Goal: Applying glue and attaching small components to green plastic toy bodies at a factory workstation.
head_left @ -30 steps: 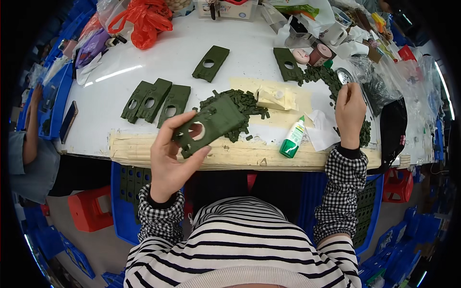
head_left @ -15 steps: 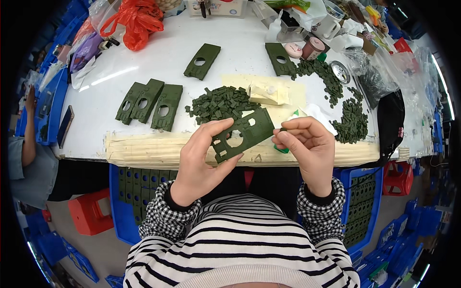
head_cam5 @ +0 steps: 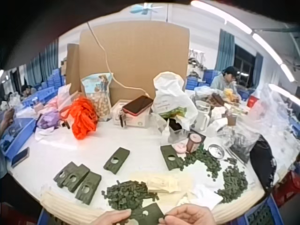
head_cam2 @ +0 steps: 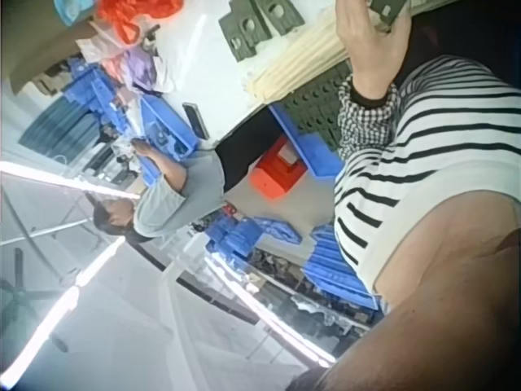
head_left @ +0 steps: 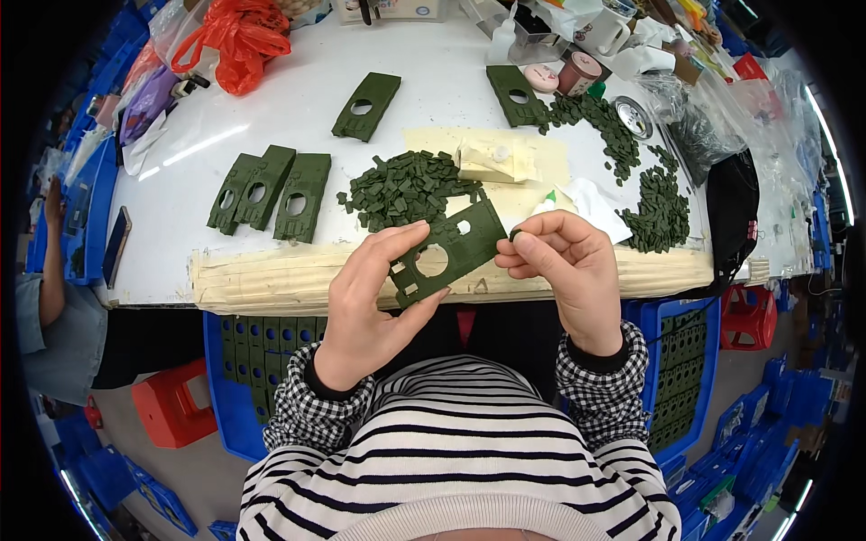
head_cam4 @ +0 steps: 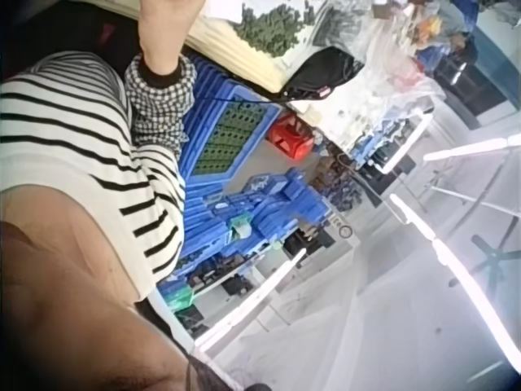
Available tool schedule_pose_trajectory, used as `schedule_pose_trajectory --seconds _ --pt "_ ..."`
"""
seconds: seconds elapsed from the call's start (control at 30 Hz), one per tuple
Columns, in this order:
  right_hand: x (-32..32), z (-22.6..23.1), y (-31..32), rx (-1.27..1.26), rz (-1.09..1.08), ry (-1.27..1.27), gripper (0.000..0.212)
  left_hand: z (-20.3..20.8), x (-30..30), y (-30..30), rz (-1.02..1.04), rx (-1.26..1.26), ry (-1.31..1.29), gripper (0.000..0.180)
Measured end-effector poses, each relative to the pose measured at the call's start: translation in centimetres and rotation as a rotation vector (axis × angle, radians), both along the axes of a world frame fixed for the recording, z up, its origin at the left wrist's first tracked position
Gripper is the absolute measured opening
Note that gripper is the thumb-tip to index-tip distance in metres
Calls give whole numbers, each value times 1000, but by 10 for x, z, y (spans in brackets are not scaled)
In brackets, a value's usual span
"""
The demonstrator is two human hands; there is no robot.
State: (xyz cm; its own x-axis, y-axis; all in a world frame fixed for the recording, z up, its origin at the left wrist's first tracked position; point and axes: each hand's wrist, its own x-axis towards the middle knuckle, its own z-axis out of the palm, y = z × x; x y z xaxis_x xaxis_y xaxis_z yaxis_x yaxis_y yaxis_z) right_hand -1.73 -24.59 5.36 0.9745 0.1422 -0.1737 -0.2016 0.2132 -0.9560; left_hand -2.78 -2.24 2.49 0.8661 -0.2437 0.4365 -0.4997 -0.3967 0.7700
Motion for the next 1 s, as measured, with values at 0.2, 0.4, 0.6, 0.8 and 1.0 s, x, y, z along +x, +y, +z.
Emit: schedule_pose_trajectory --seconds 0.2,0.4,0.6,0.8,1.0 --pt "-1 -3 2 -113 -24 -210 10 2 -2 0 -8 27 -21 58" --pt "0 -5 3 -171 -28 -232 8 4 -3 -3 -33 28 -14 58" --pt "2 -10 4 -262 -27 -265 8 5 -4 -6 -40 30 -1 54" --pt "4 -13 6 -408 -2 -353 8 6 -3 -7 -48 93 -75 52" --pt "5 -16 8 -425 -12 -366 9 5 -3 -8 -53 94 -83 51"
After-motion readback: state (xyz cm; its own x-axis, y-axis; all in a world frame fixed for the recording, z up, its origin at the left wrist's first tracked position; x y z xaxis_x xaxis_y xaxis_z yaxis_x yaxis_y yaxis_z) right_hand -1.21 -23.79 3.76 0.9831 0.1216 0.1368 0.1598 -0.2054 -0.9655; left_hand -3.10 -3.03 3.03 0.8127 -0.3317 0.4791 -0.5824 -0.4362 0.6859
